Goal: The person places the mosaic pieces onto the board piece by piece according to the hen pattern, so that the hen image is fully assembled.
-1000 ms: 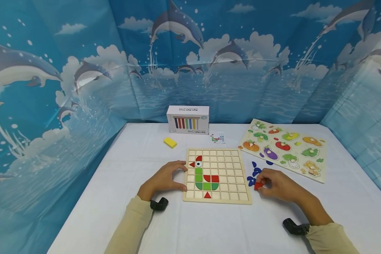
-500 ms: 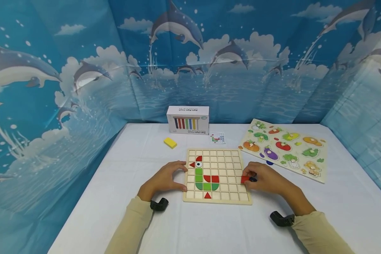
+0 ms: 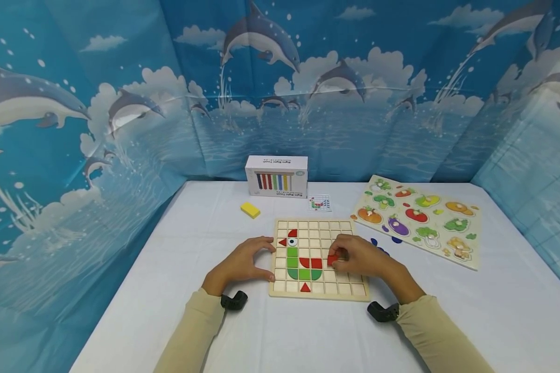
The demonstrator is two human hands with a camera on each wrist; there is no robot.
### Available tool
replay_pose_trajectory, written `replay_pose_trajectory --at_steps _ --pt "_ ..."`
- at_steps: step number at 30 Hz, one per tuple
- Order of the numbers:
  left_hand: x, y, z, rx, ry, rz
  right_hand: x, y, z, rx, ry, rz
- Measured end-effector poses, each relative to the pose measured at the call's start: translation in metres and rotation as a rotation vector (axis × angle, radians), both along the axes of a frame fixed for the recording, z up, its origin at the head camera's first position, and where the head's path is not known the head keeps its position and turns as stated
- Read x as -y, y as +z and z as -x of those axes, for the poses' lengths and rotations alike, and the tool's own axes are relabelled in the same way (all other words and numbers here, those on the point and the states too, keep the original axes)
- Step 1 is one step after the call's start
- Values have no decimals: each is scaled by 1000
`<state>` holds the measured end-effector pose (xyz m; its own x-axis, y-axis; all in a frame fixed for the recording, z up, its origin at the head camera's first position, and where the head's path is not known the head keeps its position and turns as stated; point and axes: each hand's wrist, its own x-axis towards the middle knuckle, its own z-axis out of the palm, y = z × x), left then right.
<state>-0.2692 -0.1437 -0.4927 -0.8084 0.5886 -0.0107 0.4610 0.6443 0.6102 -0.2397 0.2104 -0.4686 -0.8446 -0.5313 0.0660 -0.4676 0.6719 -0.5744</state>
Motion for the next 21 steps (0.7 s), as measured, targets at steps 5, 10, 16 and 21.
replay_pose_trajectory --at_steps 5,10,16,21 --pt "-1 1 0 5 8 15 5 -3 2 4 6 -15" --pt "-1 1 -1 4 7 6 8 -6 5 -9 17 -19" --pt "0 0 -1 -4 5 6 8 -9 6 -13 28 5" --pt "0 -1 0 -9 2 -1 6 -13 8 -16 46 31"
